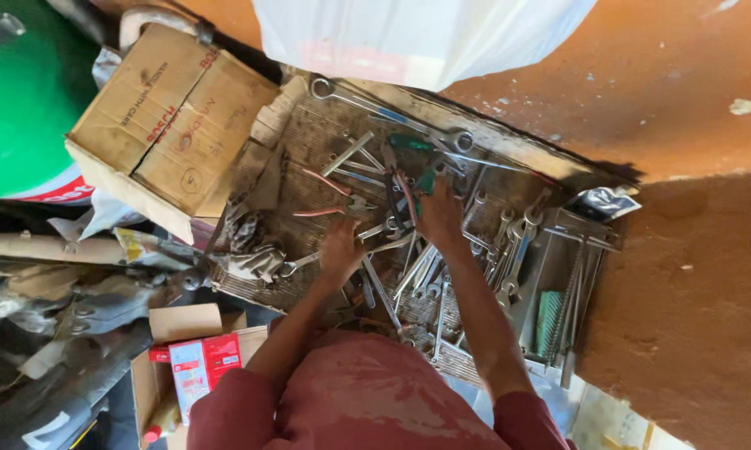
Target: The person sorts through a pile of tools on a workbench, picking up and placing down wrenches, pliers, and screwdrivers. They move items around to separate them and briefly lift a motorcycle headlight before returning to the tools.
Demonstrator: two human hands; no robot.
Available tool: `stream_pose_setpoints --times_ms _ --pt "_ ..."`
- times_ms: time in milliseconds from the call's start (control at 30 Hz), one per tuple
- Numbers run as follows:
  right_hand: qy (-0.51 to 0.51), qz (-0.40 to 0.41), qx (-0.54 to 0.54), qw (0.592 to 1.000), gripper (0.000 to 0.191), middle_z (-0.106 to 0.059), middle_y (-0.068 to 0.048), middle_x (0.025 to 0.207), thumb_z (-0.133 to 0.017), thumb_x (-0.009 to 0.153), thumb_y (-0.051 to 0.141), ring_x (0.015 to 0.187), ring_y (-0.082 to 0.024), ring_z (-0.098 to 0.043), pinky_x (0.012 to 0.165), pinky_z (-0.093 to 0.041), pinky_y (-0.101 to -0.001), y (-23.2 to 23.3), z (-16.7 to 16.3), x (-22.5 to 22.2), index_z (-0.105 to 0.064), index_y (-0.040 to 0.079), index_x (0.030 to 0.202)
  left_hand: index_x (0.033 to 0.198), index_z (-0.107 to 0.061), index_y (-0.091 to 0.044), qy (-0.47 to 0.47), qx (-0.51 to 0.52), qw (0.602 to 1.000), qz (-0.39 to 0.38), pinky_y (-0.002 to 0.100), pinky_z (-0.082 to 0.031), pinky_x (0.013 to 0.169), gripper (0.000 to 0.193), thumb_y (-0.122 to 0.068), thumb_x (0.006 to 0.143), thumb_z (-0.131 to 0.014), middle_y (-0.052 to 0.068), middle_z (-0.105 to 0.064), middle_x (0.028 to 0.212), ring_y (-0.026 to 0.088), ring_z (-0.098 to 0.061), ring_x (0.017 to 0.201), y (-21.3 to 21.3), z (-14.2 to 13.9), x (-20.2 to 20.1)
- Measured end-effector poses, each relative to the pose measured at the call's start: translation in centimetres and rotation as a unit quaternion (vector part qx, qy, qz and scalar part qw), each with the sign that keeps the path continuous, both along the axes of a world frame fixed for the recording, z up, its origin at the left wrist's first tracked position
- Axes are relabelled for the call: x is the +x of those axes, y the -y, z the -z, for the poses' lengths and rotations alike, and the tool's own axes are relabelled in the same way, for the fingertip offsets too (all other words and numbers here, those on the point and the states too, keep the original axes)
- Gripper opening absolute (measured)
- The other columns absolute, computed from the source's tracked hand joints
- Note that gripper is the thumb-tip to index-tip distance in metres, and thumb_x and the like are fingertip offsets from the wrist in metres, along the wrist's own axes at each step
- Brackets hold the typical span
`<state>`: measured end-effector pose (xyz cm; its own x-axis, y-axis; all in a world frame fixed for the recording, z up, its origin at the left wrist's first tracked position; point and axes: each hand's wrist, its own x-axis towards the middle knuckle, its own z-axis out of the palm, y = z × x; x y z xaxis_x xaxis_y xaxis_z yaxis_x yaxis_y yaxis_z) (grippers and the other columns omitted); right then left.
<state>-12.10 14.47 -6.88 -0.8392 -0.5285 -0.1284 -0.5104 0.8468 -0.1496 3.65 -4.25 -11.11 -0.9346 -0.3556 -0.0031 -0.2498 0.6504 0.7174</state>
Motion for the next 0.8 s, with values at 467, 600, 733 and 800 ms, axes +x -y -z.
stream_pose_setpoints --times_ms 467,600,733,800 --pt "0.014 0.133 -0.229 0.964 0.005 -0.072 -0.013 0.096 -0.067 0.092 0.012 0.084 -0.027 -0.073 0.072 -0.060 -0.0418 -3.6 1.5 16.6 -0.069 0.008 0.095 0.112 -0.065 -0.007 -0.045 -0.095 0.994 -0.033 0.054 -0.048 0.087 0.048 -0.010 0.064 -0.075 0.017 -0.063 0.119 0.043 -0.061 0.110 1.6 -0.1 4.4" --pt "0.149 0.100 -0.146 0.973 0.035 -0.070 -0.017 0.087 -0.083 0.080 0.030 0.075 -0.033 -0.072 0.065 -0.058 -0.0463 -2.9 3.3 21.6 -0.070 0.003 0.098 0.106 -0.068 -0.011 0.018 -0.105 0.994 0.002 0.054 -0.049 0.089 0.029 -0.016 0.080 -0.076 0.013 -0.067 0.108 0.041 -0.064 0.105 3.1 1.0 5.2" --pt "0.138 0.109 -0.128 0.976 0.021 -0.071 -0.016 0.078 -0.075 0.083 0.020 0.068 -0.031 -0.070 0.064 -0.054 -0.0455 -3.2 4.9 22.4 -0.072 0.005 0.097 0.109 -0.068 -0.011 0.060 -0.085 0.995 0.004 0.054 -0.049 0.090 0.032 -0.011 0.078 -0.072 0.013 -0.067 0.112 0.039 -0.065 0.102 3.1 1.8 5.2" --pt "0.211 0.174 -0.176 0.945 0.024 -0.070 -0.013 0.072 -0.074 0.087 0.024 0.062 -0.024 -0.067 0.059 -0.052 -0.0400 -3.4 4.9 22.5 -0.069 0.003 0.096 0.109 -0.069 -0.012 0.044 -0.095 0.995 -0.001 0.054 -0.049 0.089 0.033 -0.010 0.076 -0.073 0.013 -0.068 0.110 0.039 -0.065 0.102 3.0 1.6 5.0"
